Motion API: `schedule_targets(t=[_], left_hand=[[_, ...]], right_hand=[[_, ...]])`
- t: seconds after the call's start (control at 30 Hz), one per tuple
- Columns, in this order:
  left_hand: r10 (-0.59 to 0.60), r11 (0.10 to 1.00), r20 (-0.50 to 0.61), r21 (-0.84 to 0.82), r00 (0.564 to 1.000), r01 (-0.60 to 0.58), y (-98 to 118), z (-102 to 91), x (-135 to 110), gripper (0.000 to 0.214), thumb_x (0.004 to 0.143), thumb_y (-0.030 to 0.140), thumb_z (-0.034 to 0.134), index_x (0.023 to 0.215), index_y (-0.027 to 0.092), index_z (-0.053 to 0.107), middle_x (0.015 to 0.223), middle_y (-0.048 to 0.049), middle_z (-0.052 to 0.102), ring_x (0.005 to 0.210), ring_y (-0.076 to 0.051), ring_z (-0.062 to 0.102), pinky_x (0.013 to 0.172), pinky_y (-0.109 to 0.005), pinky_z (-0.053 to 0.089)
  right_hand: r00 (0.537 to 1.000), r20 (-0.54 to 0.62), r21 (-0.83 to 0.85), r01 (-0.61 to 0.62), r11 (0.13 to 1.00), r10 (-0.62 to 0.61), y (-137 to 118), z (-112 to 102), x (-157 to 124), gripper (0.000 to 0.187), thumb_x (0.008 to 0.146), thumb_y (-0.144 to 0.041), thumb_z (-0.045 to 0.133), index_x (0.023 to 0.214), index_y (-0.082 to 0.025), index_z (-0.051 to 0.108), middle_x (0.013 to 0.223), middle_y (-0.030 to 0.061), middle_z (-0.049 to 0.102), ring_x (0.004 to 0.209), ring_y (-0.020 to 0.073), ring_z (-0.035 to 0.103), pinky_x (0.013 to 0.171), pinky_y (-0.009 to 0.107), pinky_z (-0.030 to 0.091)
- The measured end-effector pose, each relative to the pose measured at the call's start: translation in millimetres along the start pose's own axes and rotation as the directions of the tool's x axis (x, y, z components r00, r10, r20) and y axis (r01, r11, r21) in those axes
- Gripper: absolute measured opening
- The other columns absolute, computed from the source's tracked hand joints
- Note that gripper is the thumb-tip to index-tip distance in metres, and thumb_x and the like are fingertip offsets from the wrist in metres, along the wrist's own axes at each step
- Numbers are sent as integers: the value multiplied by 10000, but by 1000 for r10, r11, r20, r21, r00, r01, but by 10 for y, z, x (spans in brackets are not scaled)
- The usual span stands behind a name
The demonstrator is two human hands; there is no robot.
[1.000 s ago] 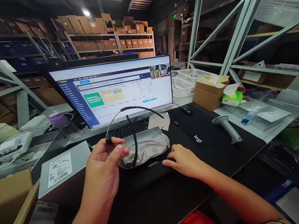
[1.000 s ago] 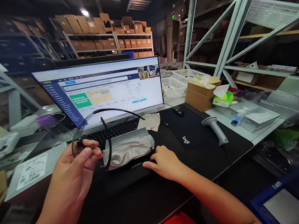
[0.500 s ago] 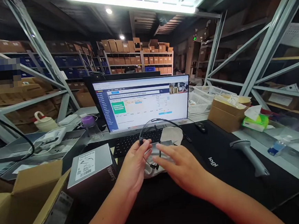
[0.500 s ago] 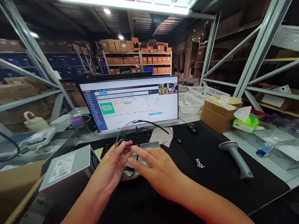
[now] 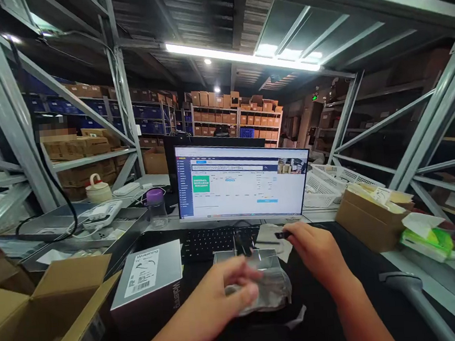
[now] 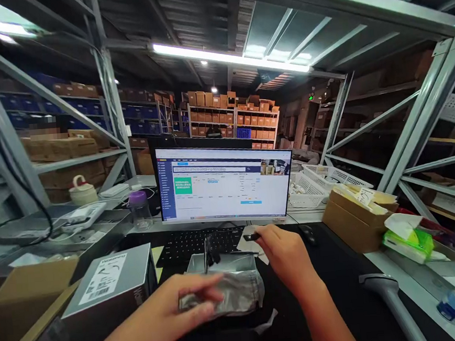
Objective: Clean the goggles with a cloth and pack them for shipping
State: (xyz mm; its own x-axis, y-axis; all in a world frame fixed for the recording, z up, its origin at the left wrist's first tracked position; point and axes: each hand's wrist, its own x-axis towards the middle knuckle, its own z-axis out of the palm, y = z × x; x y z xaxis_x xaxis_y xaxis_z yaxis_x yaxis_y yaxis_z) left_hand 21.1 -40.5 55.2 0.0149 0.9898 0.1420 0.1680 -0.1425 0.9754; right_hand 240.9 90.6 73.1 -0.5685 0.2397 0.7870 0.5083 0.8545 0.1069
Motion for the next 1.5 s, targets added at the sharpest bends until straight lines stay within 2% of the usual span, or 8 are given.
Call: schedule_targets(t=[0.17,0.33,0.47,0.9,1.0,1.1,1.33,1.5], left_hand=[[133,878,-30,468,991,-104,67,-132,-83,286,698,348,762,971,261,773,826,-42,760,752,-245,720,716,-349,589],[468,664,-172,716,867,-216,-9,-95,18,1024,638,368,828,1530,313,329,1561,-121,402,1411,-362,411,1120,-537,410],[409,690,-83,680,909,-249,-115,-26,104,802,811,292,664,1532,303,313,1567,-87,405,1428,-290,408,1169,-487,371],[291,863,-238,484,926,-147,-139,-52,191,310,746,223,630,1037,277,718,1012,18,767,941,-178,725,895,-298,574],[327,838,-261,525,908,-150,-151,-80,210,346,717,199,611,1027,293,733,1014,30,771,937,-176,729,881,-295,583],[369,807,-270,568,889,-162,-145,-99,214,328,713,218,610,996,309,749,1009,36,775,943,-180,730,888,-299,584],[482,717,-321,679,815,-157,-131,-151,181,331,671,250,617,952,355,757,981,69,776,885,-179,736,782,-241,595],[418,722,-328,686,847,-90,-122,-198,172,354,687,258,612,995,372,742,1009,74,772,855,-176,735,411,-172,460]], right_hand=[[998,-49,74,-38,997,41,232,-61,-94,206,1022,-193,408,997,-197,613,865,66,719,738,170,680,653,266,497],[999,-16,68,-38,997,39,154,-91,-112,192,1014,-188,421,1022,-203,612,875,66,713,761,176,677,657,273,500],[999,25,121,-25,992,22,52,-54,-108,199,1010,-184,425,1006,-198,623,872,67,708,766,176,673,671,272,496],[986,102,346,-162,924,134,54,-50,-88,184,978,-238,546,1133,-228,645,990,58,733,799,166,690,702,270,528],[894,186,313,-447,838,408,344,-83,-130,234,931,-302,618,1155,-246,658,941,34,744,701,157,690,654,266,520],[708,329,152,-693,705,625,755,58,-213,205,939,-311,579,1094,-218,676,886,23,748,700,159,715,665,261,507],[506,485,-64,-792,607,713,1261,804,-484,89,909,-228,649,939,-157,693,894,33,728,764,161,695,772,321,542],[403,516,-149,-826,543,755,1287,1100,-607,250,959,-362,613,1107,-164,655,1128,69,678,1018,207,655,909,431,540]])
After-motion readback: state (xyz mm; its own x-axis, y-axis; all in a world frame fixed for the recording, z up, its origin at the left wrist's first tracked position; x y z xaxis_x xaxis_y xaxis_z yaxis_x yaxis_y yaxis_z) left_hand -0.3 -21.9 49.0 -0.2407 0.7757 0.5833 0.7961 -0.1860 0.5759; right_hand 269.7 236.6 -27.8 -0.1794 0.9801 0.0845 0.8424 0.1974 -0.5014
